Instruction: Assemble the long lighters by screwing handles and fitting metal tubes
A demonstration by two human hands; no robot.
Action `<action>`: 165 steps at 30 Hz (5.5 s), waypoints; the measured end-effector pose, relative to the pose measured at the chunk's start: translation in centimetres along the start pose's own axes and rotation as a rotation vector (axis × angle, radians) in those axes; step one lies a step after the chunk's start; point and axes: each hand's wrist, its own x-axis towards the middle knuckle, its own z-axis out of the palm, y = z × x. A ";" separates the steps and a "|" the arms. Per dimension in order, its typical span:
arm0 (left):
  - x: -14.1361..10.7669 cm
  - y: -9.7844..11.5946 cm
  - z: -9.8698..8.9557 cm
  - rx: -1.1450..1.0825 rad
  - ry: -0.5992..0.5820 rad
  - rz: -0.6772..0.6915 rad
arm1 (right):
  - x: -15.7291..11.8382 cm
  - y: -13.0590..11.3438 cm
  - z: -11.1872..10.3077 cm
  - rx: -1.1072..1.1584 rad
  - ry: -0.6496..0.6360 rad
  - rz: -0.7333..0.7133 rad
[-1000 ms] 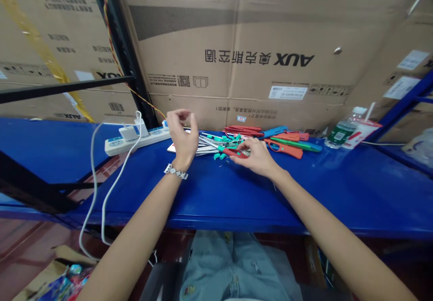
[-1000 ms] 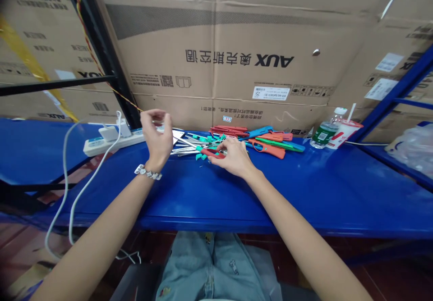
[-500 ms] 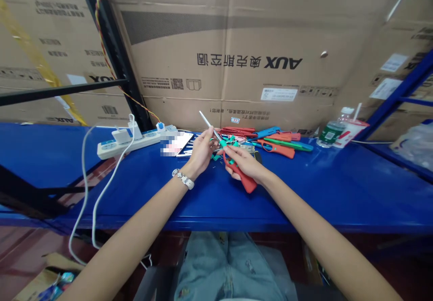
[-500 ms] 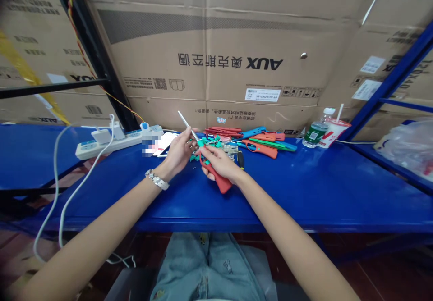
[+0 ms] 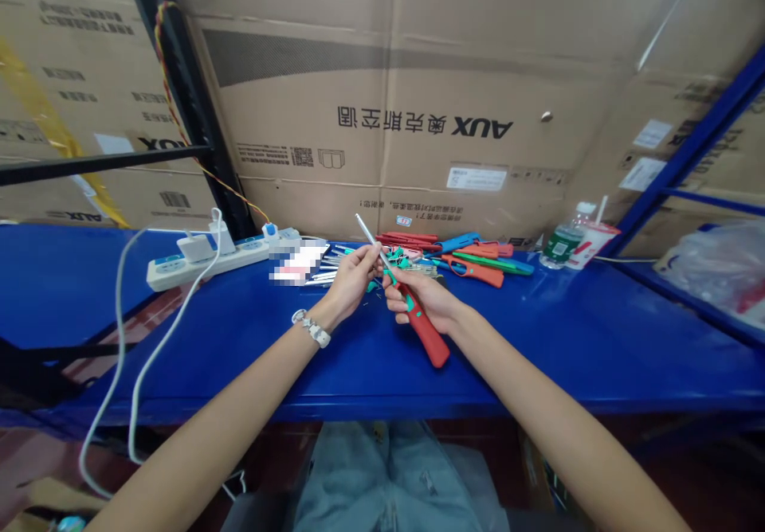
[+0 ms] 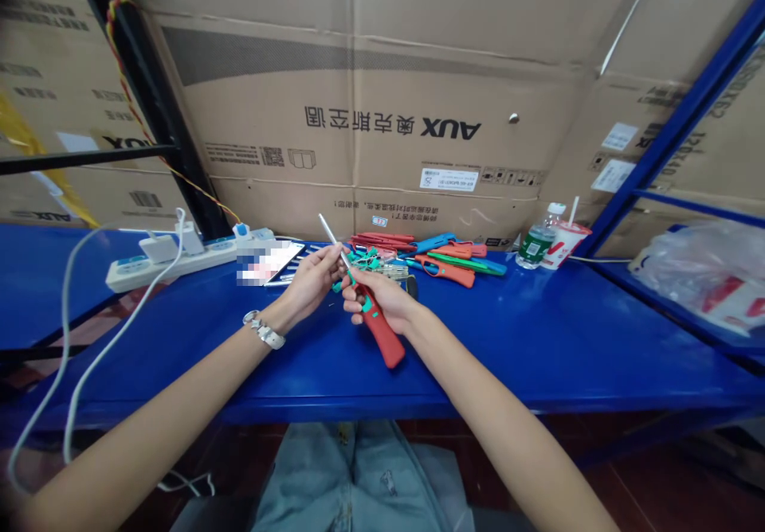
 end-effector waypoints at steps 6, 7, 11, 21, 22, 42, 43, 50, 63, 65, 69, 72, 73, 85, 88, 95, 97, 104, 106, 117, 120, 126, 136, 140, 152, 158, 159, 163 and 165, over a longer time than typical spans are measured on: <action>-0.1 0.2 0.2 -0.001 -0.005 -0.002 | -0.1 -0.2 -0.3 -0.036 -0.005 0.035; -0.1 0.1 0.2 0.005 -0.003 -0.005 | -0.1 -0.2 -0.3 -0.037 0.001 0.039; -0.1 0.0 0.0 0.020 -0.004 -0.006 | 0.0 -0.1 -0.2 -0.054 0.025 0.018; -0.3 -0.1 0.1 0.032 0.006 -0.015 | 0.0 0.1 0.2 -0.004 0.052 -0.058; -0.3 -0.1 0.1 0.033 0.005 -0.011 | 0.0 0.1 0.3 -0.003 0.056 -0.046; -0.3 0.1 -0.2 0.055 -0.020 0.046 | 0.0 0.8 0.6 -0.193 0.089 -0.196; -0.4 0.1 -0.1 0.047 -0.026 0.048 | -0.1 0.8 0.6 -0.199 0.087 -0.203; -0.6 0.2 0.1 0.046 -0.025 0.037 | -0.3 0.6 0.7 -0.202 0.113 -0.116; -0.7 0.3 0.4 0.074 -0.049 0.039 | -0.2 0.4 0.4 -0.110 0.083 -0.178; -0.8 0.3 0.5 0.058 -0.054 0.038 | -0.2 0.4 0.6 -0.085 0.084 -0.168; -1.0 0.4 0.8 0.038 -0.060 0.027 | -0.1 0.4 0.9 -0.064 0.103 -0.144; -1.1 0.5 0.9 0.032 -0.053 0.018 | 0.0 0.4 1.0 -0.101 0.139 -0.140; -1.0 0.5 0.9 0.035 -0.042 0.018 | 0.0 0.4 1.0 -0.126 0.148 -0.124; -0.8 0.5 0.4 0.026 -0.011 0.005 | -0.1 0.9 1.0 -0.203 0.142 -0.177; -0.9 0.7 0.7 0.032 -0.015 0.018 | -0.4 0.9 1.5 -0.216 0.183 -0.138; -0.8 0.8 0.7 0.065 -0.013 0.040 | -0.5 0.6 1.6 -0.244 0.205 -0.069; -0.7 0.8 0.5 0.078 -0.013 0.053 | -0.4 0.5 1.4 -0.239 0.182 -0.061; -0.6 0.8 0.2 0.158 -0.052 0.031 | -0.1 0.7 0.2 -0.261 0.086 -0.230; -0.6 0.7 0.3 0.161 -0.048 0.029 | -0.1 0.9 0.3 -0.262 0.094 -0.280; -0.9 0.8 0.9 0.147 -0.063 0.054 | 0.0 1.1 1.7 -0.243 0.209 -0.201; -1.1 0.7 1.0 0.151 -0.093 -0.008 | -0.1 0.9 1.6 -0.222 0.224 -0.178; -1.5 0.5 1.0 0.127 -0.210 -0.141 | -0.2 0.3 1.3 -0.110 0.212 -0.125; 2.3 3.9 0.2 -0.245 0.153 -0.047 | -0.1 1.2 1.0 -0.255 0.122 -0.180; 2.3 3.6 1.0 -0.358 0.154 -0.177 | 0.0 1.3 1.0 -0.255 0.162 -0.179; 5.4 6.7 1.5 -0.417 0.135 -0.193 | -0.1 1.2 1.0 -0.309 0.206 -0.188; 5.7 5.5 -2.4 0.310 0.176 0.179 | -0.5 -0.1 0.4 -0.274 0.261 -0.216; 5.3 5.0 -3.2 0.477 0.092 0.225 | -0.5 -0.3 0.3 -0.266 0.284 -0.239; 4.1 2.8 -5.7 0.874 -0.131 0.287 | -0.4 -0.6 -0.3 -0.278 0.338 -0.288; 4.3 2.0 -6.2 0.947 -0.109 0.276 | -0.3 -0.6 -0.5 -0.296 0.345 -0.284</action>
